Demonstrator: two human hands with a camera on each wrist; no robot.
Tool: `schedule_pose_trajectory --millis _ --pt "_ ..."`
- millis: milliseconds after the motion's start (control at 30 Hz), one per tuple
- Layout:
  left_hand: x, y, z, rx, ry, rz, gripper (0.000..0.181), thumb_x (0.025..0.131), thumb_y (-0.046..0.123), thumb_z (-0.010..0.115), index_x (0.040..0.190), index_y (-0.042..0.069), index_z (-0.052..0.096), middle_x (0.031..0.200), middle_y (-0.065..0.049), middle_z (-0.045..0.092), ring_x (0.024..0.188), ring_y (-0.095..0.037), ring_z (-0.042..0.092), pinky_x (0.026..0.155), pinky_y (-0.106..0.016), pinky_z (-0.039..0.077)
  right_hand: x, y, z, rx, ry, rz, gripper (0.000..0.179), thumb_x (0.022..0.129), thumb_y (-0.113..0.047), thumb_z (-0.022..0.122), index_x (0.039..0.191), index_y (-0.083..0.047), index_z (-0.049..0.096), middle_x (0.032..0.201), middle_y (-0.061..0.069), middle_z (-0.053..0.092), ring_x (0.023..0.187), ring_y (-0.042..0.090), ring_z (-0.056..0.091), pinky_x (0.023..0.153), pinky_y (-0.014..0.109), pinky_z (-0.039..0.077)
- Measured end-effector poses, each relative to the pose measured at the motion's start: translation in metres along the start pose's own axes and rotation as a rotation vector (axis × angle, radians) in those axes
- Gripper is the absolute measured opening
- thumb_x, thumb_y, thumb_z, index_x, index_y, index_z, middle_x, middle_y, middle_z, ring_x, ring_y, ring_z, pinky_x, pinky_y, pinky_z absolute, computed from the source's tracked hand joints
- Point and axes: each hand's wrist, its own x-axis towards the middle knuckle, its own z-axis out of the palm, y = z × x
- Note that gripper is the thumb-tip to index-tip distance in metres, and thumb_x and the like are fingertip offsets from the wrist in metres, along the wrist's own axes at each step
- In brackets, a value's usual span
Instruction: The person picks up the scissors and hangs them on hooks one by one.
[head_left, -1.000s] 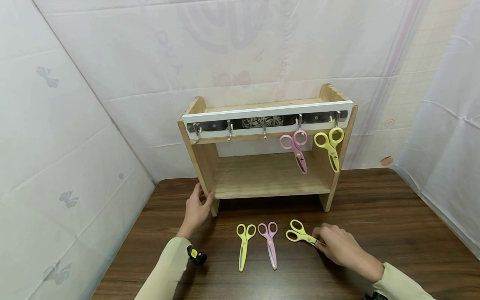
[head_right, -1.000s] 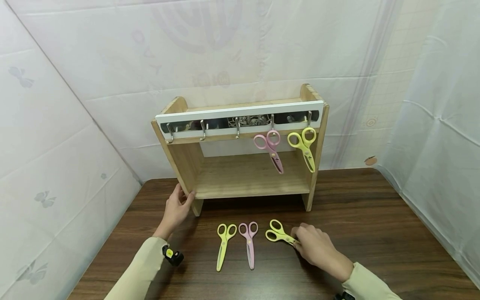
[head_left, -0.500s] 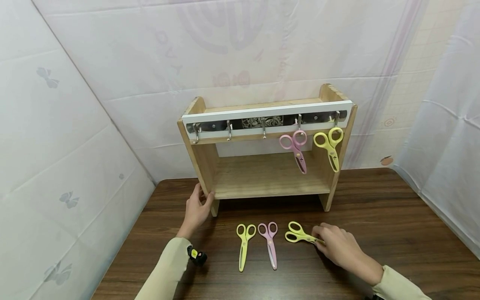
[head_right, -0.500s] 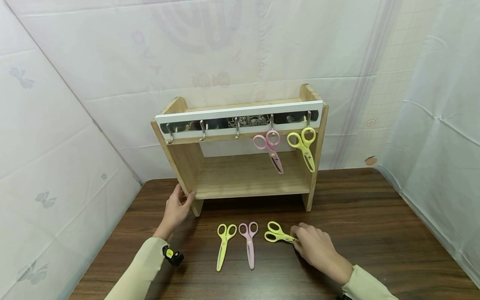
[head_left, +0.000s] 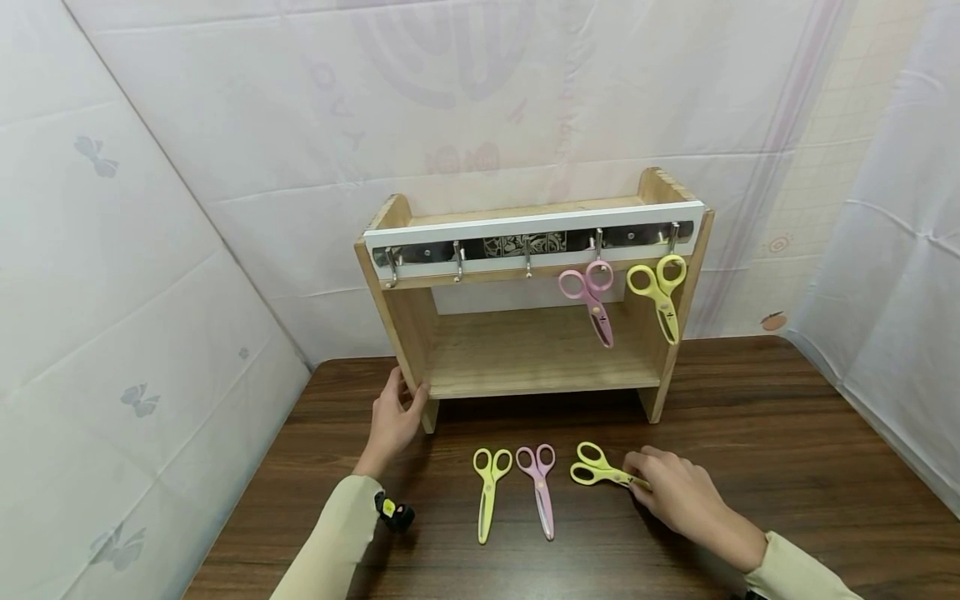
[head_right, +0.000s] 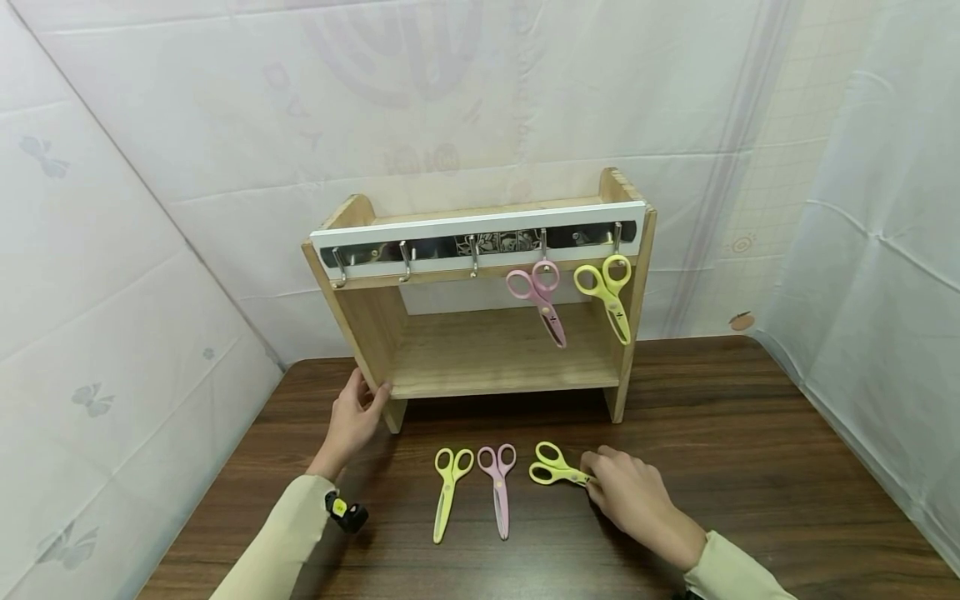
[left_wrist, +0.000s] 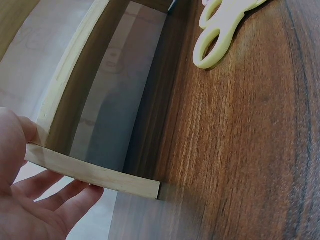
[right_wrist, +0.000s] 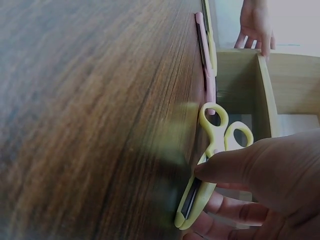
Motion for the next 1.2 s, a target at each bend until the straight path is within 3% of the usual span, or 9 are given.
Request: schedule_pose_trajectory --millis 267,500,900,1200 --pt "0.0 0.001 0.001 -0.002 0.005 0.008 0.047 0.106 0.023 0.059 0.15 0.013 0.045 0.14 -0.026 0.058 0.123 -0.042 0.062 0.086 -0.055 0.06 -0.001 0.001 -0.001 0.012 -0.01 -0.001 0.023 0.082 -0.008 0.083 0.087 -0.025 0.067 0.076 -0.014 0.051 0.056 0.005 0.043 0.04 0.025 0.033" --pt "0.0 0.0 0.001 -0.002 0.007 0.005 0.047 0.106 0.024 0.059 0.15 0.013 0.045 0.14 -0.025 0.059 0.123 -0.04 0.062 0.085 -0.054 0.06 0.005 0.004 -0.014 -0.008 0.007 -0.086 0.028 0.079 -0.008 0.088 0.084 -0.024 0.066 0.076 -0.013 0.052 0.059 0.003 0.046 0.04 0.022 0.033" --pt "-0.001 0.001 0.0 -0.006 0.012 0.017 0.046 0.106 0.022 0.059 0.149 0.012 0.045 0.138 -0.025 0.059 0.122 -0.04 0.063 0.088 -0.055 0.059 0.028 0.004 -0.058 -0.063 0.147 -0.189 0.029 0.076 -0.005 0.09 0.089 -0.022 0.07 0.08 -0.009 0.057 0.067 0.013 0.058 0.045 0.026 0.041" --pt "0.0 0.001 0.0 0.009 0.016 0.016 0.047 0.106 0.022 0.059 0.149 0.012 0.045 0.138 -0.026 0.06 0.122 -0.04 0.063 0.088 -0.055 0.059 0.047 -0.009 -0.096 -0.061 0.267 -0.237 0.025 0.078 -0.006 0.089 0.094 -0.019 0.074 0.089 -0.005 0.064 0.073 0.016 0.062 0.05 0.033 0.049"
